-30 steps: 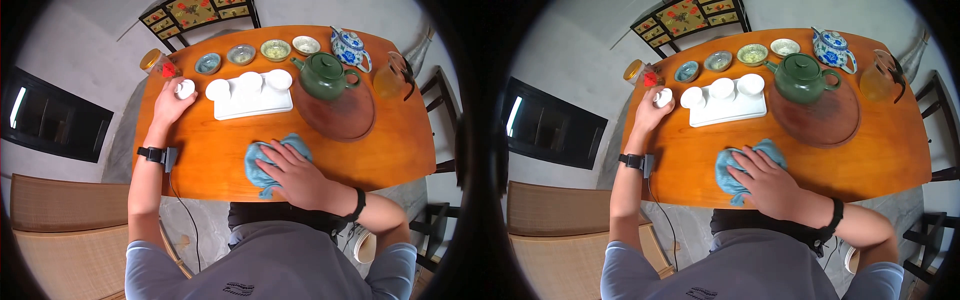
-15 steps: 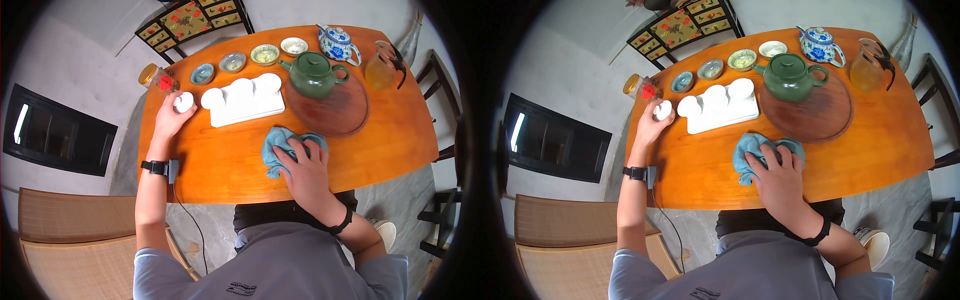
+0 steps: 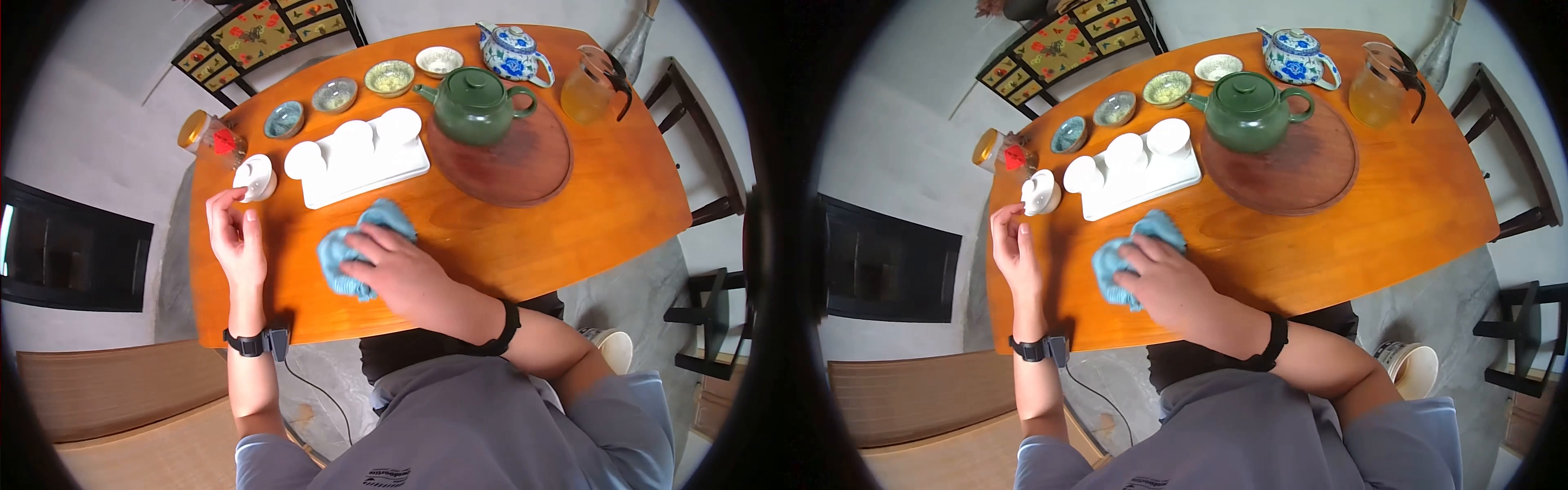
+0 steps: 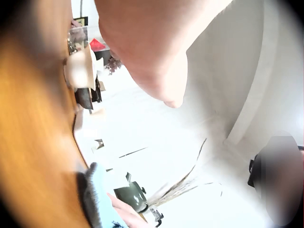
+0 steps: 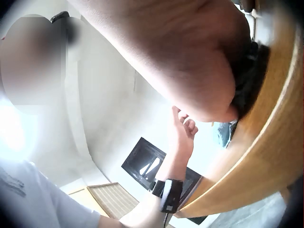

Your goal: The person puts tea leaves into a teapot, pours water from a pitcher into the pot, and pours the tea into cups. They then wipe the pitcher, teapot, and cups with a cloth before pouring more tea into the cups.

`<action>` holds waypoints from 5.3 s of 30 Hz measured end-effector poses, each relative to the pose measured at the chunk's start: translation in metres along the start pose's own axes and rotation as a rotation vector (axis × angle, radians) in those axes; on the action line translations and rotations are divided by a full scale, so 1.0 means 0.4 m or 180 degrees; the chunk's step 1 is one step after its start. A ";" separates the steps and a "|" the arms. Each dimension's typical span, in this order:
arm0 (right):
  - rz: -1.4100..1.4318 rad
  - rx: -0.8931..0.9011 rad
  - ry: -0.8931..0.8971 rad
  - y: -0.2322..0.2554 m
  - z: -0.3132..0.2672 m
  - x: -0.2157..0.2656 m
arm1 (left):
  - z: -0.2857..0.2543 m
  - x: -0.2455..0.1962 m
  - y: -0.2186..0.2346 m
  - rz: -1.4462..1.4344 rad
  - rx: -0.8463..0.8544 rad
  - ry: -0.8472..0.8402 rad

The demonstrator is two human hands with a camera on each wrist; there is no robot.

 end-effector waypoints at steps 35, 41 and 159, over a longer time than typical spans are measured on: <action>-0.0496 0.0636 -0.0628 0.181 -0.029 -0.119 | -0.068 -0.064 -0.107 -0.1257 0.2162 0.0722; 0.3495 0.0795 -0.1240 0.223 0.031 -0.214 | -0.148 -0.219 -0.186 -0.2348 0.2092 0.2058; 0.2639 0.0795 -0.0776 0.255 -0.009 -0.230 | -0.079 -0.157 -0.361 -0.2487 0.2407 0.1210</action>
Point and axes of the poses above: each hand's wrist, its own z-axis towards the middle knuckle, its own y-axis out of the back of the hand, x = y × z, the point moved 3 cm from there along z, towards the middle knuckle, and after that the axes turned 4 degrees about -x, right-handed, at the moved point
